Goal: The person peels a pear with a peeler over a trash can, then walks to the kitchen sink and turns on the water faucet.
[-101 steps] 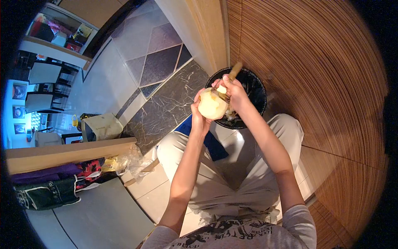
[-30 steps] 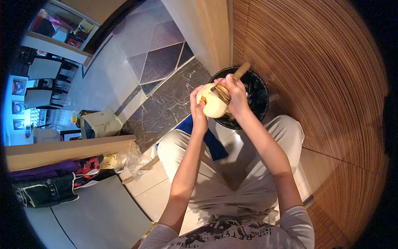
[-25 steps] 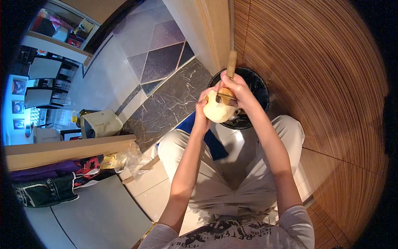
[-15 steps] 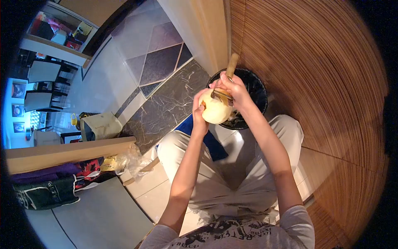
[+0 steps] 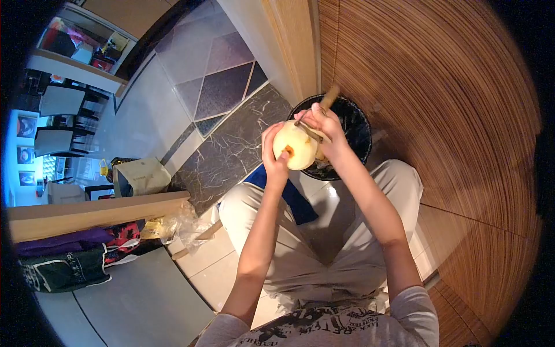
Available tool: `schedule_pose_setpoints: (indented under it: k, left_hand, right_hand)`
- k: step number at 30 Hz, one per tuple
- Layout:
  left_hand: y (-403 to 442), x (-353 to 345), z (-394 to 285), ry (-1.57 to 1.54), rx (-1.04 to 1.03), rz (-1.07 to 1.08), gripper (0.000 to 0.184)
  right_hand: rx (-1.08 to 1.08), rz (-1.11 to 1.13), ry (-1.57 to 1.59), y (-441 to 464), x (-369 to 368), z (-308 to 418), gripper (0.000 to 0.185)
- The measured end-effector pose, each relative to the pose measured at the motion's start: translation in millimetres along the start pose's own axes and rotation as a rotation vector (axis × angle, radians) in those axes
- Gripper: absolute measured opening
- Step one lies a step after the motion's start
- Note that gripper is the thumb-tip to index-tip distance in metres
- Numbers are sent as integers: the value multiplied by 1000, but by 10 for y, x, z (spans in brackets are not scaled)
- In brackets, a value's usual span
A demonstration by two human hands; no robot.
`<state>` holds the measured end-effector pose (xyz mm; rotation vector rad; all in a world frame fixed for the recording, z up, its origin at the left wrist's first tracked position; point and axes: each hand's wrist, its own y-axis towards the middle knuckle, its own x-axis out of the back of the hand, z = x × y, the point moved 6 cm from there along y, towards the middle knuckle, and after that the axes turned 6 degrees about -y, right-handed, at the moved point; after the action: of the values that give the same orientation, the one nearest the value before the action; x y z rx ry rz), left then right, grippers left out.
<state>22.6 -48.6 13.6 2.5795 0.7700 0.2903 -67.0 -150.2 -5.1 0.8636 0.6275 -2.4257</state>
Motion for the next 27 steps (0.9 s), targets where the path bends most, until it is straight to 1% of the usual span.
schedule_pose_setpoints:
  k: [1, 2, 4, 5, 6, 8, 9, 11, 12, 14, 15, 16, 18, 19, 20, 21, 22, 23, 24, 26, 27]
  left_hand:
    - [0, -22, 93, -158, 133, 36, 63]
    - [-22, -34, 96, -157, 130, 33, 63]
    - [-86, -174, 136, -634, 464, 21, 62]
    - [-119, -203, 187, -735, 544, 73, 62]
    - [-110, -204, 173, -737, 544, 75, 62]
    - [-145, -241, 196, -732, 678, 103, 62]
    - [-141, -238, 200, -733, 676, 104, 62]
    - [-113, -246, 174, -751, 605, 146, 56]
    - [-106, -269, 146, -750, 604, 146, 56]
    - [-131, -206, 182, -693, 693, -104, 49]
    - [-144, -179, 251, -652, 772, -149, 46]
    - [-153, -178, 263, -652, 771, -149, 46]
    - [-158, -201, 256, -633, 759, -110, 47]
    - [-165, -201, 268, -633, 759, -111, 47]
    - [-138, -173, 246, -482, 651, -67, 44]
    - [-86, -160, 162, -331, 542, -23, 47]
    - [-40, -157, 72, -182, 433, 21, 55]
    - [-31, -152, 17, -106, 416, 45, 68]
    - [-40, -144, 24, -110, 414, 44, 68]
    - [-70, -198, 38, -94, 392, 166, 59]
    - [-64, -191, 8, -95, 393, 162, 59]
  right_hand:
    - [-9, 109, -49, 21, -34, 25, 26]
    - [-9, 113, -51, 41, -8, 60, 26]
    - [-29, 344, -224, 3, -135, 128, 25]
    - [-37, 408, -290, -27, -163, 160, 24]
    - [-36, 407, -291, -19, -128, 159, 24]
    - [-43, 429, -263, -3, -70, 110, 25]
    - [-41, 429, -264, -12, -82, 102, 25]
    - [-14, 340, -149, -10, -69, 101, 27]
    - [-13, 340, -148, -17, -96, 116, 27]
    - [47, 156, -160, -7, -49, 194, 26]
    - [48, 157, -160, 0, -51, 167, 26]
    - [56, 85, -120, 16, 6, 120, 27]
    - [72, -59, -42, 42, 130, 19, 31]
    - [57, -49, -14, 48, 162, -3, 30]
    - [55, -47, -15, 58, 179, -38, 30]
    - [97, -113, 19, 39, 195, -20, 29]
    - [140, -179, 52, 20, 221, 0, 28]
    - [164, -197, 88, 13, 234, 7, 26]
    - [166, -196, 84, -1, 231, 32, 26]
    - [225, -155, -9, -41, 202, 119, 22]
    - [223, -153, -12, -60, 168, 126, 22]
